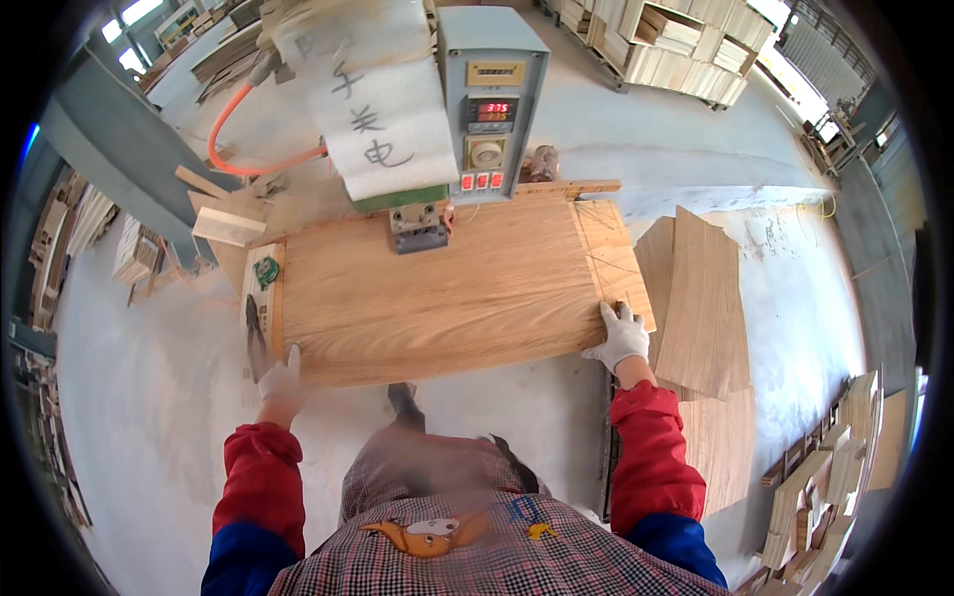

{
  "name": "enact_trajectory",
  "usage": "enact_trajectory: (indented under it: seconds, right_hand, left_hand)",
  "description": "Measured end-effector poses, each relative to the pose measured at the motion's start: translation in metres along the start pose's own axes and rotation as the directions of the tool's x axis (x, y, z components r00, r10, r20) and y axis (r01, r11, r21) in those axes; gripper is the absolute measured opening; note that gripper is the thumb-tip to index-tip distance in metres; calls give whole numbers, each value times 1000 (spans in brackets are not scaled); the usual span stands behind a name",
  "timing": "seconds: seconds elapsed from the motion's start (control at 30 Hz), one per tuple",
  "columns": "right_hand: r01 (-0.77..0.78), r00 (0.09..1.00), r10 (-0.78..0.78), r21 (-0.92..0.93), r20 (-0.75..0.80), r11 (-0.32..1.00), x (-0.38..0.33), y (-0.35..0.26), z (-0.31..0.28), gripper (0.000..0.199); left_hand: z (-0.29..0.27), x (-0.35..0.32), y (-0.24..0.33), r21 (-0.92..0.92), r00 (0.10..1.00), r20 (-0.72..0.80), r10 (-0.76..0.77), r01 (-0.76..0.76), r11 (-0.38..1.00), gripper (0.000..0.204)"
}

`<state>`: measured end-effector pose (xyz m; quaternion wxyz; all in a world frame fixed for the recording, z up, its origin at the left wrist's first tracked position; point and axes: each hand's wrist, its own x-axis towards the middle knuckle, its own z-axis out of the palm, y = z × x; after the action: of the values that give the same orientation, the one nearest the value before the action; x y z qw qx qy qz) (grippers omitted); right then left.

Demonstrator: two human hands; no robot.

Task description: The person measures wood panels with a ruler, moves several panels between stacks, and uses a machine to edge wood boards.

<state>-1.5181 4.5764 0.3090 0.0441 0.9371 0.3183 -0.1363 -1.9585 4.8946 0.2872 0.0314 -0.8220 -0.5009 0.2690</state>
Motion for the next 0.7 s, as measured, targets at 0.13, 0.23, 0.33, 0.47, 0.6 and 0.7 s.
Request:
enact_trajectory:
  seconds: [0.13,0.23,0.33,0.47,0.6,0.7]
  right_hand:
    - [-7,1000,6,25,21,1000,0,2,1,93]
    - [-19,999,18,18,38,1000,-2,-1,-3,94]
    - [-12,1000,12,4,24,1000,-1,2,-1,94]
    - [-15,999,15,3,33,1000,-2,0,-2,94]
    - [-10,1000,10,1,20,1000,-3,-1,-1,94]
    - [-13,1000,13,15,18,1000,-3,0,0,93]
  left_hand:
    - [2,1,1,33,1000,14,-16,16,999,108]
    - [1,-1,0,37,1000,19,-15,15,999,108]
    - [5,3,-1,36,1000,-1,-5,5,999,108]
    - [6,4,-1,39,1000,10,-20,19,999,107]
    - [12,5,-4,29,1000,1,-23,23,999,106]
    - [8,5,-2,34,1000,8,-20,20,999,106]
